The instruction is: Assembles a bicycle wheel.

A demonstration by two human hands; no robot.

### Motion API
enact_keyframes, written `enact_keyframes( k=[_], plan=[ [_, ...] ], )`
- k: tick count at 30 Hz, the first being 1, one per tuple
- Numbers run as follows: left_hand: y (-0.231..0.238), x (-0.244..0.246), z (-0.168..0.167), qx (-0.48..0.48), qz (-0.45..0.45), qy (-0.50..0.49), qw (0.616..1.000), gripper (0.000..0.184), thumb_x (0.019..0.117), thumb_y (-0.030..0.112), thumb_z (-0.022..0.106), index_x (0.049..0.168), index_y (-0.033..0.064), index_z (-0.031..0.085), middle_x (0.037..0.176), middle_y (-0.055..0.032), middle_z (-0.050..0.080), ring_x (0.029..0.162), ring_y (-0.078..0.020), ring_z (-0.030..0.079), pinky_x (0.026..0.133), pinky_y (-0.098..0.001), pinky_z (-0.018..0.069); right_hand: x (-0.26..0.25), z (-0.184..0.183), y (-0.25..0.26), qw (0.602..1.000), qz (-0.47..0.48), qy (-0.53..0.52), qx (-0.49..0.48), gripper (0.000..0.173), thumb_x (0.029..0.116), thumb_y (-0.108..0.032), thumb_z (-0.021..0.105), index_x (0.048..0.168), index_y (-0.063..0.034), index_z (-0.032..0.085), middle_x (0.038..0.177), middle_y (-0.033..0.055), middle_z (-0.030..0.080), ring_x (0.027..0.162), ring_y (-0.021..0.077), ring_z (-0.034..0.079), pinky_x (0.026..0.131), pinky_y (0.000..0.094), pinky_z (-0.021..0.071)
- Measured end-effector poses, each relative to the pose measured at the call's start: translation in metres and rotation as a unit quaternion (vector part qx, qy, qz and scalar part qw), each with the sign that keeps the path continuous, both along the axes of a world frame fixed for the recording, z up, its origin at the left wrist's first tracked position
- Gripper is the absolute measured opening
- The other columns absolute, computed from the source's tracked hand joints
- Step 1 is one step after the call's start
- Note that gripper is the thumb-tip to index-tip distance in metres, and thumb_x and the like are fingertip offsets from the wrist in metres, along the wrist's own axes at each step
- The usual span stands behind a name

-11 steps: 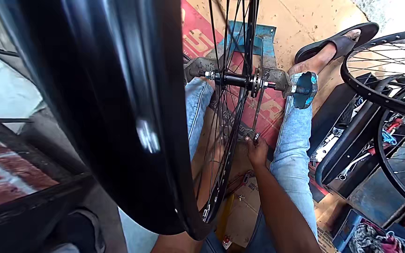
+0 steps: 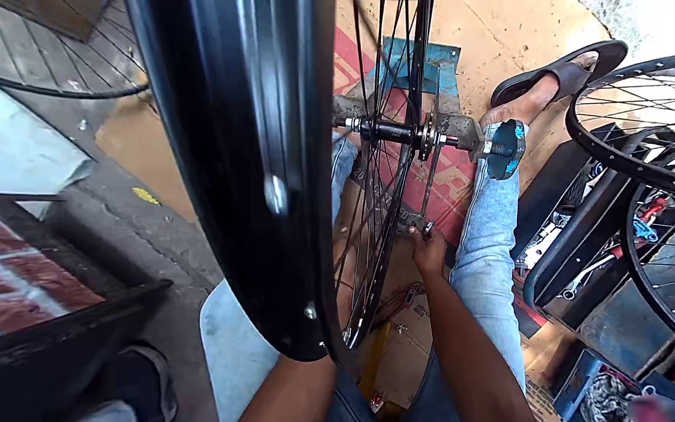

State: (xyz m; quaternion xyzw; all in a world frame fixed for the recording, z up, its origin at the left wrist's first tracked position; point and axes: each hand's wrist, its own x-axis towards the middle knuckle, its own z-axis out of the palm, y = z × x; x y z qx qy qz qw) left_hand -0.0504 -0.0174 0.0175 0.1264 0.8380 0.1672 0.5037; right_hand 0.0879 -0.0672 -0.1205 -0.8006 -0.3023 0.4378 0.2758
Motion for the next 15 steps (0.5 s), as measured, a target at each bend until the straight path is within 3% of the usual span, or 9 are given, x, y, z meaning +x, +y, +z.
enact_keyframes(
  k=[2,4,5,7,9,12,13,15],
  plan=[
    [0.014,0.009,0.056,0.093,0.028,0.022,0.995,0.054,0.1121,0.042,0.031,0.146,0.0041,0.047,0.142,-0.0192,0.056,0.124,-0.0304,0.058,0.096,-0.0491,0.0474,-0.001,0.001,0.001,1.000,-0.021,0.018,0.003,0.041,0.0920,-0.033,0.078,0.112,0.0015,0.070,0.112,0.0221,0.067,0.106,0.0349,0.065,0.096,0.0545,0.0511],
    [0.016,0.016,0.122,0.182,0.045,0.006,0.982,0.049,0.1135,0.036,0.025,0.144,0.0047,0.048,0.137,-0.0142,0.060,0.120,-0.0252,0.062,0.101,-0.0416,0.0467,-0.002,0.003,0.001,0.996,-0.067,0.057,0.003,0.040,0.0890,-0.030,0.081,0.116,-0.0019,0.070,0.114,0.0197,0.068,0.105,0.0305,0.066,0.096,0.0508,0.0536],
    [-0.001,-0.004,0.133,0.283,-0.023,-0.022,0.959,0.050,0.1129,0.039,0.025,0.142,0.0054,0.049,0.134,-0.0109,0.063,0.118,-0.0226,0.065,0.100,-0.0377,0.0524,-0.004,0.005,-0.001,0.994,-0.083,0.065,0.008,0.039,0.0913,-0.029,0.078,0.118,-0.0025,0.070,0.116,0.0190,0.067,0.106,0.0292,0.066,0.096,0.0497,0.0542],
    [-0.026,-0.039,0.150,0.452,-0.206,-0.072,0.865,0.064,0.1066,0.056,0.036,0.148,0.0075,0.047,0.142,-0.0102,0.060,0.128,-0.0272,0.061,0.109,-0.0438,0.0502,-0.004,0.013,-0.003,0.996,-0.080,0.027,0.042,0.036,0.1038,-0.029,0.057,0.121,0.0004,0.068,0.117,0.0214,0.065,0.110,0.0327,0.063,0.098,0.0516,0.0501],
    [-0.035,-0.034,0.177,0.508,-0.331,0.028,0.795,0.077,0.0987,0.066,0.049,0.147,0.0055,0.048,0.141,-0.0100,0.061,0.127,-0.0255,0.061,0.108,-0.0458,0.0506,0.001,0.031,-0.005,0.994,-0.079,-0.021,0.079,0.045,0.1102,-0.030,0.037,0.121,0.0008,0.067,0.115,0.0214,0.066,0.109,0.0330,0.064,0.098,0.0519,0.0504],
    [-0.049,-0.011,0.182,0.508,-0.376,0.202,0.748,0.059,0.0890,0.046,0.075,0.125,0.0003,0.065,0.118,-0.0099,0.072,0.113,-0.0212,0.069,0.107,-0.0498,0.0508,0.019,0.062,-0.005,0.983,-0.070,-0.040,0.163,0.050,0.1108,-0.031,0.030,0.117,0.0003,0.068,0.108,0.0171,0.066,0.101,0.0252,0.067,0.092,0.0442,0.0559],
    [-0.054,-0.006,0.174,0.499,-0.375,0.236,0.745,0.047,0.0882,0.040,0.077,0.115,0.0018,0.070,0.110,-0.0074,0.075,0.107,-0.0188,0.072,0.111,-0.0540,0.0467,0.029,0.072,-0.007,0.980,-0.052,-0.048,0.188,0.049,0.1106,-0.031,0.031,0.115,-0.0001,0.068,0.104,0.0148,0.065,0.098,0.0232,0.066,0.090,0.0421,0.0565],
    [-0.074,-0.005,0.151,0.470,-0.370,0.260,0.758,0.036,0.0900,0.034,0.074,0.110,0.0044,0.074,0.107,-0.0048,0.077,0.104,-0.0165,0.073,0.115,-0.0593,0.0404,0.050,0.091,-0.016,0.970,-0.013,-0.054,0.236,0.046,0.1095,-0.034,0.036,0.110,-0.0025,0.069,0.099,0.0094,0.066,0.091,0.0174,0.067,0.082,0.0376,0.0581]
  ],
)
